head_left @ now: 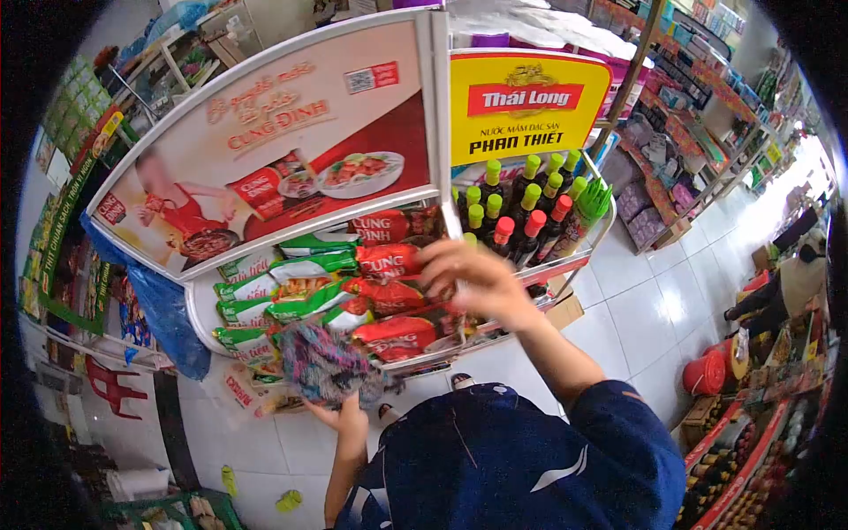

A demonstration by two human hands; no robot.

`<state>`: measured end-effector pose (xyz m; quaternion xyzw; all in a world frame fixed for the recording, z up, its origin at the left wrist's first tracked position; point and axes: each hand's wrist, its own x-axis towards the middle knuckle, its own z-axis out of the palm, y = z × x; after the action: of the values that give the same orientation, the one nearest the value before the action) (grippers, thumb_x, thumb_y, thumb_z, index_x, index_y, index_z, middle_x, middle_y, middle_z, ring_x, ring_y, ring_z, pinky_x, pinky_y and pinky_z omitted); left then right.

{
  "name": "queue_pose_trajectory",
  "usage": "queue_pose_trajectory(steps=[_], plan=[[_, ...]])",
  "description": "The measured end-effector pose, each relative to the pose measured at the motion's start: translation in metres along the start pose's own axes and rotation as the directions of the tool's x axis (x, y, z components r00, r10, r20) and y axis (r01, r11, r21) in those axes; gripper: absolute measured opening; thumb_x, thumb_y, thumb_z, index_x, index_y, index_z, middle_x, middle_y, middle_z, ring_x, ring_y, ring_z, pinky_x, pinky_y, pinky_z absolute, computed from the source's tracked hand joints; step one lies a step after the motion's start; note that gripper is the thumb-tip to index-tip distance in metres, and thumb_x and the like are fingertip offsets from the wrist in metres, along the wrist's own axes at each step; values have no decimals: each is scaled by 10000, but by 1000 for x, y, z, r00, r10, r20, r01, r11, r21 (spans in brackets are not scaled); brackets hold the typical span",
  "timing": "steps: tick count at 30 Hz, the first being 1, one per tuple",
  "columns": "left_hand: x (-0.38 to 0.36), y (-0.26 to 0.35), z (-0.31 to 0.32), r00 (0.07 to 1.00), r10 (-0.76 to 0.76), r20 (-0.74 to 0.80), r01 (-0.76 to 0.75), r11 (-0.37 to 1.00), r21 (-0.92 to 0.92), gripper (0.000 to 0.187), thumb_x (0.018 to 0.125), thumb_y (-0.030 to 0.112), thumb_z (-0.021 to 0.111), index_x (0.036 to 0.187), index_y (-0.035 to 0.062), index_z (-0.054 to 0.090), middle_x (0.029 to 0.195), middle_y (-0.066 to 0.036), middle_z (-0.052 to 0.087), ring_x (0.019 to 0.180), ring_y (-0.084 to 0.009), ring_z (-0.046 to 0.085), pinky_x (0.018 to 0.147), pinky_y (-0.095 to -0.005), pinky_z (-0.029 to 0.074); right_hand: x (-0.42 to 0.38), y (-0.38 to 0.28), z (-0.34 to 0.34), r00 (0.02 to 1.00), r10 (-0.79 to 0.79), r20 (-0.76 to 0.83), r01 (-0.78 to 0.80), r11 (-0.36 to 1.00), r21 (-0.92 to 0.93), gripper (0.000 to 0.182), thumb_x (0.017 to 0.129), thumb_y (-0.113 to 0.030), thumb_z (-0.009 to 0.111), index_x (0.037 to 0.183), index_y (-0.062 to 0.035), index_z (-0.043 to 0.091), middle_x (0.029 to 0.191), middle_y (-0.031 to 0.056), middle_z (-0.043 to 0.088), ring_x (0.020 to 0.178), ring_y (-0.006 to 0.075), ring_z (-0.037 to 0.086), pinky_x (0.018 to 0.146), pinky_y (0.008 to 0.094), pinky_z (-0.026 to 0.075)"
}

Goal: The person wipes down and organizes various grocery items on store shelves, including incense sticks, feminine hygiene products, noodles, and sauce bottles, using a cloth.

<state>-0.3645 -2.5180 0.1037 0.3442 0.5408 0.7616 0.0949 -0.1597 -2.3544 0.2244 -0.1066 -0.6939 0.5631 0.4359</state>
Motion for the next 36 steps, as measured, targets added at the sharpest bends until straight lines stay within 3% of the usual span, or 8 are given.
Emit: queue_pose_trajectory(steps=[4, 9, 13, 15, 17, 19, 28, 36], plan=[[-13, 6, -15, 970, -236, -52, 239, 969, 64, 724, 662, -9, 562, 1293, -41, 210, 1262, -142, 340, 1149, -232, 351, 985, -358, 246, -50, 78, -99, 710, 92, -698, -278, 947, -158, 325, 759, -37, 571, 1072, -20, 487, 1019, 62, 494, 899, 131, 501, 769, 260, 400], [-37, 9, -11, 969, -232, -83, 246, 937, 247, 639, 716, 92, 520, 1279, -45, 252, 1230, -137, 369, 1132, -228, 368, 978, -323, 257, -55, 163, -132, 842, -98, -530, -280, 761, -586, 581, 728, -79, 644, 1242, -44, 375, 1095, 94, 508, 977, 132, 481, 854, 259, 369], [-48, 30, 26, 977, -215, -14, 210, 938, 276, 617, 717, 88, 509, 1266, -54, 265, 1217, -134, 376, 1113, -227, 378, 973, -318, 258, -39, 168, -131, 795, 138, -590, -403, 847, -345, 319, 713, -103, 671, 970, -4, 511, 797, 29, 564, 729, 94, 495, 694, 243, 408], [-43, 61, 61, 859, -501, -104, 489, 863, -123, 606, 708, 72, 516, 1255, -47, 282, 1187, -129, 392, 1080, -217, 395, 956, -315, 274, -39, 170, -133, 799, 143, -584, -414, 836, -361, 223, 708, -106, 678, 845, 2, 539, 697, 6, 556, 653, 83, 480, 636, 237, 409], [-56, 23, 41, 967, -255, -4, 249, 940, 232, 617, 678, 23, 539, 1247, -27, 306, 1153, -117, 412, 1041, -204, 416, 933, -308, 298, -37, 169, -132, 808, 49, -588, -333, 860, -386, 269, 683, -164, 695, 676, 10, 490, 588, 54, 510, 560, 119, 463, 551, 270, 401], [-44, 44, 65, 867, -494, 65, 499, 860, -109, 639, 649, -14, 564, 1240, -22, 321, 1133, -108, 429, 1024, -198, 429, 919, -305, 311, -37, 143, -123, 843, 7, -537, -235, 904, -357, 259, 674, -164, 701, 662, -6, 495, 570, 40, 474, 540, 113, 425, 534, 264, 386], [-26, 37, 147, 727, -133, 674, 170, 985, 11, 630, 704, -9, 538, 1288, 1, 302, 1241, -140, 401, 1092, -250, 429, 950, -364, 320, -64, -42, -86, 638, -212, -740, 13, 964, -265, 214, 686, -133, 708, 685, -46, 512, 657, -2, 507, 629, 80, 479, 592, 233, 390], [-37, 98, 196, 159, 481, 862, -385, 834, -394, 601, 737, 294, 619, 1255, 80, 402, 1290, -255, 326, 1190, -426, 312, 963, -498, 259, -118, -55, -22, 552, -178, -815, 93, 984, -152, 213, 695, -134, 688, 683, -57, 490, 672, -4, 492, 642, 75, 449, 594, 227, 367]])
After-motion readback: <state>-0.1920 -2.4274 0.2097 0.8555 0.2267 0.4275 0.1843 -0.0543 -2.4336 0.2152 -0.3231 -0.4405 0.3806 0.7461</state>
